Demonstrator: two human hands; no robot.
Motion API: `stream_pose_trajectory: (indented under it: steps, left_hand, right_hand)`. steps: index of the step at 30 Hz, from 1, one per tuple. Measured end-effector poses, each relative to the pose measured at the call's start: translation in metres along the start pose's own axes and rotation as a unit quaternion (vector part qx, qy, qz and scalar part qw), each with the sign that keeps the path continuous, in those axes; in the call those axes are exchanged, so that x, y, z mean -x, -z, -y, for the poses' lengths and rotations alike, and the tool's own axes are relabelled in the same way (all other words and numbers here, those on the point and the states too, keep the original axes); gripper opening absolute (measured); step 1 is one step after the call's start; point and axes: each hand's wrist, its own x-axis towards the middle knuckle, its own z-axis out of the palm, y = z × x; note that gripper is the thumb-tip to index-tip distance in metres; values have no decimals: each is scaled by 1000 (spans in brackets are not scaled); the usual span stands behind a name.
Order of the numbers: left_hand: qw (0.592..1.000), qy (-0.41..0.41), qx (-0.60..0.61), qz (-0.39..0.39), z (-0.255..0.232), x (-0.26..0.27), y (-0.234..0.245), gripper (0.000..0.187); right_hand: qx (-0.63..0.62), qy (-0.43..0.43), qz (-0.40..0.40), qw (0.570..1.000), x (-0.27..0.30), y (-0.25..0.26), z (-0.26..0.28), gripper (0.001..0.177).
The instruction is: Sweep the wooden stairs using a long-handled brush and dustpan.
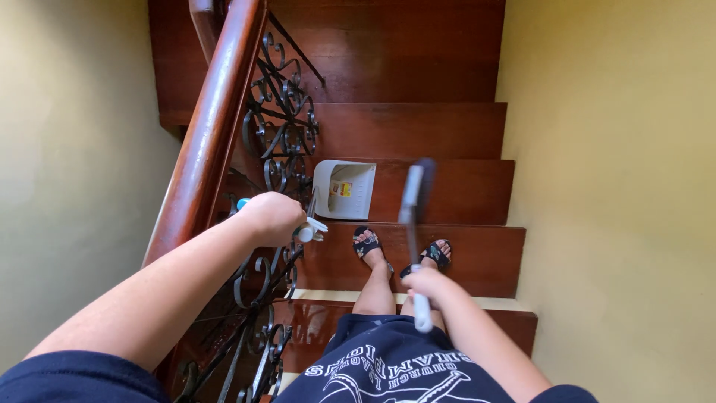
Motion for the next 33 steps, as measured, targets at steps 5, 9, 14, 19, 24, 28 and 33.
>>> stream_pose_trajectory:
  steps: [5,9,14,19,24,28,33]
  left_hand:
    - [1000,-2,4,-16,1,0,4,20]
    - [999,-3,-7,-51,8,2,1,15]
    - [989,31,61,-132,7,14,-20,13]
    - [960,94,153,-216,-23,25,-30,10]
    - [881,119,292,-353,-42,21,-62,9]
    - [864,140,328,-356,-39,-3,-107,9]
    - [865,204,387,-245,-50,-43,-157,10]
  right_hand:
    - [-10,2,75,997,78,-13,44,13]
    - [-145,119,181,965,154,56,33,24]
    - [-181,34,176,967,135,172,-38,14]
    - [-187,67,132,971,193,199,-20,2]
    - [-155,83,2,984,200,221,-15,10]
    - [-166,110,-7,980,208,247,-28,11]
    - [-173,117,-62,976,211,257,-47,7]
